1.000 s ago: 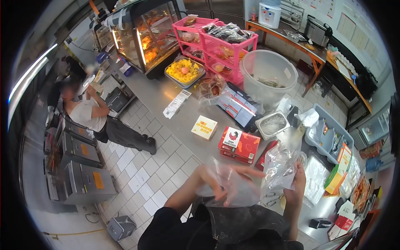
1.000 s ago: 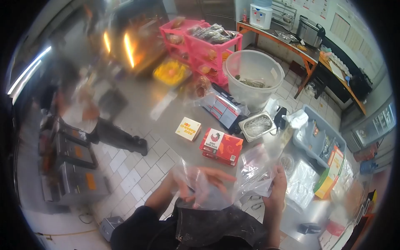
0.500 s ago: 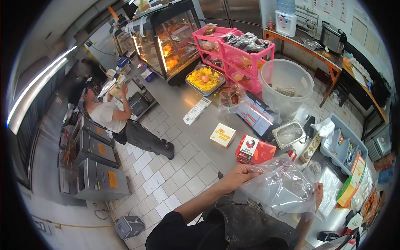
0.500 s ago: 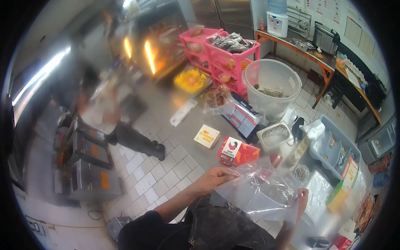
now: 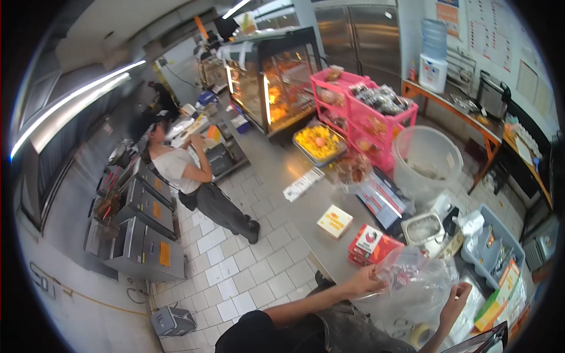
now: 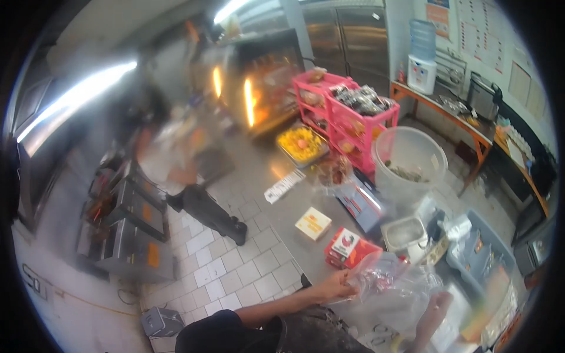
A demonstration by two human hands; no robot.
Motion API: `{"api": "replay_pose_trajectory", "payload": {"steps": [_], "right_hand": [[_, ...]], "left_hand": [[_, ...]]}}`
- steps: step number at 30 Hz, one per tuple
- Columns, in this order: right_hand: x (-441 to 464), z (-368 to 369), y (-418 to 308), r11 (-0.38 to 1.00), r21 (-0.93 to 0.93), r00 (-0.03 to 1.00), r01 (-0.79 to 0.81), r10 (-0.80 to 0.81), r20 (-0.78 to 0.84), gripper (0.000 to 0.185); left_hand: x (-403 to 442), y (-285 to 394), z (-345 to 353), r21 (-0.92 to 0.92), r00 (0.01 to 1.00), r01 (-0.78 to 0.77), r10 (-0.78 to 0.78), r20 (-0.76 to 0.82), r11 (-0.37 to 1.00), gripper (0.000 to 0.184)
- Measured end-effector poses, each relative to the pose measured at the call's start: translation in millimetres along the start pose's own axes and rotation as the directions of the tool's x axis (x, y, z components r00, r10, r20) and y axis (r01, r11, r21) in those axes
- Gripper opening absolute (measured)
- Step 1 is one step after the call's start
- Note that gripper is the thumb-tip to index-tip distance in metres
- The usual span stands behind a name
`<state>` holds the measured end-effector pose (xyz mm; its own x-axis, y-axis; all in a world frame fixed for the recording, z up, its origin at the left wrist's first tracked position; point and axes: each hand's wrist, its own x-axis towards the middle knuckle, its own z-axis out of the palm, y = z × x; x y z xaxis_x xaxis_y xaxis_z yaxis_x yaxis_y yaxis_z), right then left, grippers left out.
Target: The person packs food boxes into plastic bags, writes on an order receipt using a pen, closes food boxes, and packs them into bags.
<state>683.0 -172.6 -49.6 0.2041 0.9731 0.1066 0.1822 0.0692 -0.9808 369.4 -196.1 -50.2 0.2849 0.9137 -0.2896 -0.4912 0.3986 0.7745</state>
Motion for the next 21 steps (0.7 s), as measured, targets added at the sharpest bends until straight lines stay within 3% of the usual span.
{"api": "replay_pose_trajectory", "payload": {"steps": [3, 4, 5, 6, 9, 11, 13, 14, 15, 16, 17, 18, 19, 20, 21], "right_hand": [[-9, 26, -11, 0.922, -0.325, 0.976, 0.212, -0.216, 0.026, 0.023], [-15, 35, -20, 0.861, -0.431, 0.960, 0.269, -0.278, 0.043, 0.027], [-26, 56, -54, 0.984, -0.175, 0.966, -0.042, 0.084, 0.243, 0.027], [-36, 76, -85, 0.910, 0.001, 0.786, -0.415, 0.358, 0.504, 0.028], [-43, 112, -54, 0.867, 0.023, 0.639, -0.498, 0.349, 0.685, 0.018], [-35, 119, -50, 0.781, 0.086, 0.568, -0.619, 0.370, 0.735, 0.011], [-18, 101, -6, 0.769, 0.131, 0.627, -0.626, 0.396, 0.671, 0.012], [6, 77, 55, 0.981, -0.155, 0.868, -0.118, 0.178, 0.464, 0.016], [26, 59, 60, 0.902, -0.302, 0.916, 0.309, -0.197, 0.350, 0.019], [46, 41, 64, 0.615, -0.581, 0.821, 0.534, -0.541, 0.181, 0.022], [59, 19, -2, 0.929, -0.349, 0.950, 0.126, -0.012, 0.313, 0.025], [49, 36, -38, 0.737, -0.566, 0.926, 0.369, -0.240, 0.292, 0.026], [55, 33, -22, 0.618, -0.583, 0.849, 0.528, -0.397, 0.348, 0.027], [51, 38, -40, 0.837, -0.465, 0.933, 0.289, -0.136, 0.334, 0.027], [44, 54, -67, 0.892, -0.403, 0.936, 0.208, -0.061, 0.347, 0.030]], "left_hand": [[6, -5, -11, 0.470, 0.983, -0.124, 0.172, -0.061, 0.874, 0.040], [5, 2, -6, 0.469, 0.982, -0.149, 0.185, -0.032, 0.871, 0.045], [0, 8, 5, 0.466, 0.981, -0.168, 0.192, -0.004, 0.869, 0.050], [-5, 12, 15, 0.462, 0.981, -0.184, 0.195, 0.024, 0.868, 0.055], [-8, 18, 28, 0.458, 0.989, -0.151, 0.130, 0.077, 0.876, 0.061], [-5, 22, 18, 0.550, 0.943, -0.330, 0.288, 0.164, 0.767, 0.047], [3, 23, 0, 0.649, 0.837, -0.512, 0.496, 0.230, 0.563, 0.039], [7, 32, -23, 0.800, 0.816, -0.398, 0.571, 0.085, 0.449, 0.033], [10, 49, -54, 0.909, 0.758, -0.242, 0.650, -0.042, 0.340, 0.028], [10, 76, -88, 0.966, 0.815, 0.115, 0.534, -0.225, 0.233, 0.021], [6, 86, -106, 0.912, 0.789, 0.064, 0.539, -0.295, 0.405, 0.023], [2, 97, -125, 0.829, 0.759, -0.002, 0.540, -0.362, 0.559, 0.026], [2, 94, -125, 0.933, 0.746, 0.028, 0.613, -0.258, 0.358, 0.031], [-4, 101, -118, 0.977, 0.666, 0.052, 0.722, -0.187, 0.205, 0.033], [-13, 115, -107, 0.995, 0.580, 0.085, 0.810, -0.086, 0.045, 0.036]]}}
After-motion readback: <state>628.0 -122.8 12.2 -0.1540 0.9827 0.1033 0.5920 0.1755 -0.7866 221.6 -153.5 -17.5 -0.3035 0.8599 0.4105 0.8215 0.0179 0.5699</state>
